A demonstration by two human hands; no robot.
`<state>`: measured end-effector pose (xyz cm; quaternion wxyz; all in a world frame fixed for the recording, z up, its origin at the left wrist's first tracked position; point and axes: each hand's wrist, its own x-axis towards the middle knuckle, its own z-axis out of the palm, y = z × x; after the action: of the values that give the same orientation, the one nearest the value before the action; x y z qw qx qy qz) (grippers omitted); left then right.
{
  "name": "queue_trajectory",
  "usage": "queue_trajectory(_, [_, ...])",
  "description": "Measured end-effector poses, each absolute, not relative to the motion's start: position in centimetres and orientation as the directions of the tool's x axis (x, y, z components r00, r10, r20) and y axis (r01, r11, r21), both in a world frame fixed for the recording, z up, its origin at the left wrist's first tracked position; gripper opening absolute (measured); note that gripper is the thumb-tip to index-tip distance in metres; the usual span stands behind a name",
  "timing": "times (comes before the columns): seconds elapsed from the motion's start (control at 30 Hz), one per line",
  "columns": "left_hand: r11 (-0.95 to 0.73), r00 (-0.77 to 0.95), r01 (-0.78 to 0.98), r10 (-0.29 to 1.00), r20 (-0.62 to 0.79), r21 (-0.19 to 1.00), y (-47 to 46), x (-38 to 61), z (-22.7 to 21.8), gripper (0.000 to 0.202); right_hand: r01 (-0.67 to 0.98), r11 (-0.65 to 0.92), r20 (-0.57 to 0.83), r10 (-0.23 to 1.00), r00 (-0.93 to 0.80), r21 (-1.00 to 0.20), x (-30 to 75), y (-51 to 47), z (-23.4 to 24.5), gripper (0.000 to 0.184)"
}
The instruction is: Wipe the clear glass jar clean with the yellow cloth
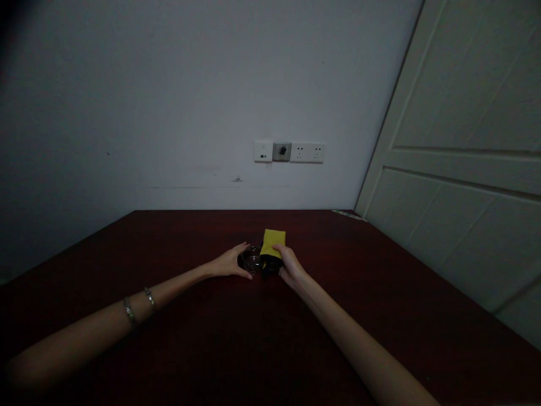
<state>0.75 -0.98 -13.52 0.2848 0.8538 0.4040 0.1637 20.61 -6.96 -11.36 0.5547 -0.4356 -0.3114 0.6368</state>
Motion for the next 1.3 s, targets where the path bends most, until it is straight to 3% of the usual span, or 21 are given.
queue_trajectory(0.17, [-0.533, 0.608, 0.527, 0.781, 0.144, 0.661, -1.0, 0.8, -12.2, 0.103, -0.434, -0.16, -0.183, 0.983, 0.012, -0.887, 20.6, -7.0, -9.4, 0.016])
queue_trajectory(0.37, [-0.561, 0.624, 0.218, 0.709, 0.328, 0.798, 0.1, 2.0, -8.6, 0.081, -0.459, -0.057, -0.092, 0.994, 0.055, -0.887, 21.3, -6.3, -5.0, 0.019])
queue_trajectory(0.53, [-0.411, 0.606, -0.035, 0.717, 0.346, 0.911, 1.6, 4.0, -5.5, 0.075, -0.481, 0.035, -0.013, 0.995, 0.096, -0.876, 22.2, -5.7, -1.9, 0.017])
queue_trajectory(0.67, [-0.309, 0.586, -0.205, 0.722, 0.369, 0.929, 2.4, 4.9, -4.4, 0.073, -0.549, 0.096, 0.022, 0.99, 0.14, -0.831, 22.2, -5.8, -0.5, 0.017])
queue_trajectory(0.83, [-0.229, 0.608, -0.291, 0.705, 0.364, 0.929, 2.8, 4.9, -4.5, 0.07, -0.552, 0.14, 0.043, 0.982, 0.185, -0.822, 21.7, -5.9, -0.6, 0.016])
queue_trajectory(1.03, [-0.157, 0.645, -0.27, 0.703, 0.299, 0.95, 3.2, 4.6, -4.9, 0.066, -0.545, 0.129, 0.017, 0.979, 0.205, -0.828, 21.3, -5.7, -1.7, 0.015])
queue_trajectory(1.3, [-0.099, 0.57, -0.437, 0.738, 0.361, 0.894, 3.1, 4.3, -5.3, 0.061, -0.548, 0.123, 0.016, 0.981, 0.196, -0.827, 20.9, -6.1, -1.1, 0.015])
